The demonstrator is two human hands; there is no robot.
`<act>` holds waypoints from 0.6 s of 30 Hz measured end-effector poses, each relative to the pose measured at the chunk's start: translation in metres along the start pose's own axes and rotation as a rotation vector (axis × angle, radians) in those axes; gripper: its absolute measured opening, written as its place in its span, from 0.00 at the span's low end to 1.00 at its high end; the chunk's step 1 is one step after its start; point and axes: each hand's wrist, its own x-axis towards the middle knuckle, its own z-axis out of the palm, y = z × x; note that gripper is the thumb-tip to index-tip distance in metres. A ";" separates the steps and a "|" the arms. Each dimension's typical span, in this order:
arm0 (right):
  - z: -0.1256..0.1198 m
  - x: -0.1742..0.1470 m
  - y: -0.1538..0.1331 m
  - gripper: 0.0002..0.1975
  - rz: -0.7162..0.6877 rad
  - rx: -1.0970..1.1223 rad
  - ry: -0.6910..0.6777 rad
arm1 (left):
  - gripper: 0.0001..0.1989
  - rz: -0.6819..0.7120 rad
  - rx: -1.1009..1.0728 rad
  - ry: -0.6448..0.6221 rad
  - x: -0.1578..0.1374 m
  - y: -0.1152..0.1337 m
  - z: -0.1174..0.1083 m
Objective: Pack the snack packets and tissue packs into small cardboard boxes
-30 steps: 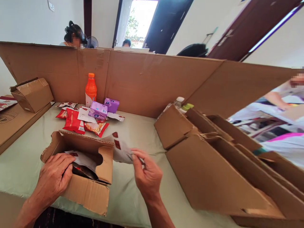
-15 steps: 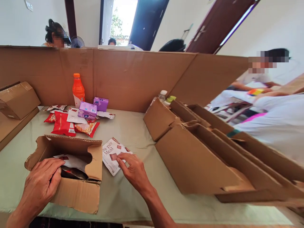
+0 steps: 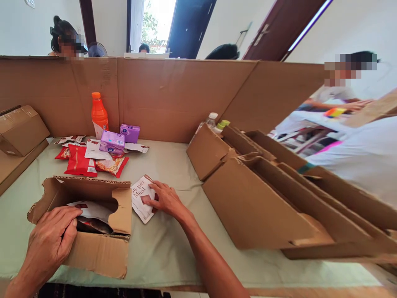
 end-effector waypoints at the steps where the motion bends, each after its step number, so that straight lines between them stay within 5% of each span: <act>1: -0.004 0.004 -0.001 0.33 0.009 -0.013 -0.017 | 0.13 -0.001 0.002 -0.002 0.000 0.000 0.000; 8: -0.014 0.022 0.000 0.48 0.019 -0.079 -0.097 | 0.13 -0.016 0.018 -0.023 0.001 0.002 -0.001; 18: -0.009 0.013 0.012 0.30 0.003 0.065 -0.069 | 0.14 -0.026 0.005 -0.019 0.000 0.002 -0.002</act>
